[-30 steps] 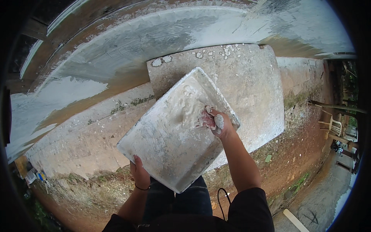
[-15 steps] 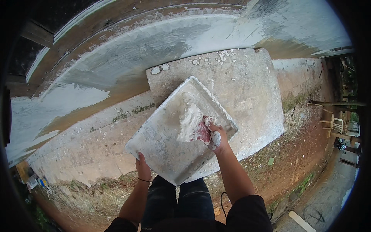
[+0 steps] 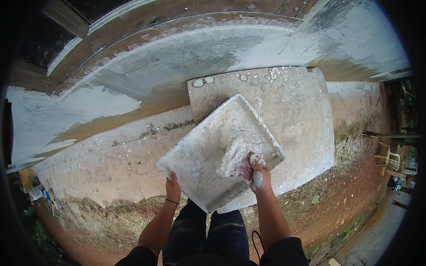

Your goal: The person applies wall putty to a window frame with a putty knife, smoothing it around the frame.

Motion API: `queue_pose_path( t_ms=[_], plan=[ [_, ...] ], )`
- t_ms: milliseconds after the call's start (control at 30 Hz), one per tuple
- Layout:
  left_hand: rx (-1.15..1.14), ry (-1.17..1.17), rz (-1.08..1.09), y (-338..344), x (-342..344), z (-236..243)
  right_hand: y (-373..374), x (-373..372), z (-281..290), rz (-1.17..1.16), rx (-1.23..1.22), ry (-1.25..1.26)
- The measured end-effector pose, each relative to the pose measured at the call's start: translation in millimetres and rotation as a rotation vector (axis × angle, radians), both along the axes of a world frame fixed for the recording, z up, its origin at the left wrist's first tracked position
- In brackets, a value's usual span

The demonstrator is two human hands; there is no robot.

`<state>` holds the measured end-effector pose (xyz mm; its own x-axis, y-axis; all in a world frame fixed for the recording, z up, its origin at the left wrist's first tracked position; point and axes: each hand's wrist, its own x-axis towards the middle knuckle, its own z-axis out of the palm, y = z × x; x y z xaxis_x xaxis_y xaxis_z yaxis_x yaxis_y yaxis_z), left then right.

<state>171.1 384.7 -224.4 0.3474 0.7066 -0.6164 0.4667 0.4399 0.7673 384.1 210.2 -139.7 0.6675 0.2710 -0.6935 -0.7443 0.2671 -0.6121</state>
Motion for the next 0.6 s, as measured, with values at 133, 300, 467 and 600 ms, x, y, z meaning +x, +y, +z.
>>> queue_pose_path(
  t_ms=[133,300,467,600],
  plan=[
    [0.007,-0.048,0.105,-6.0,-1.8,-4.5,-8.4,7.3,-2.0,0.014,-0.035,-0.017],
    [-0.103,-0.076,0.139,-28.0,-21.6,28.9,-10.2,13.3,9.8,0.037,-0.046,-0.058],
    [-0.094,-0.111,0.196,-58.1,-42.7,59.7,-17.3,21.7,2.6,0.059,-0.059,-0.129],
    [-0.056,-0.061,0.193,-70.8,-50.8,70.7,-17.7,23.7,4.2,0.165,-0.009,-0.122]
  ],
)
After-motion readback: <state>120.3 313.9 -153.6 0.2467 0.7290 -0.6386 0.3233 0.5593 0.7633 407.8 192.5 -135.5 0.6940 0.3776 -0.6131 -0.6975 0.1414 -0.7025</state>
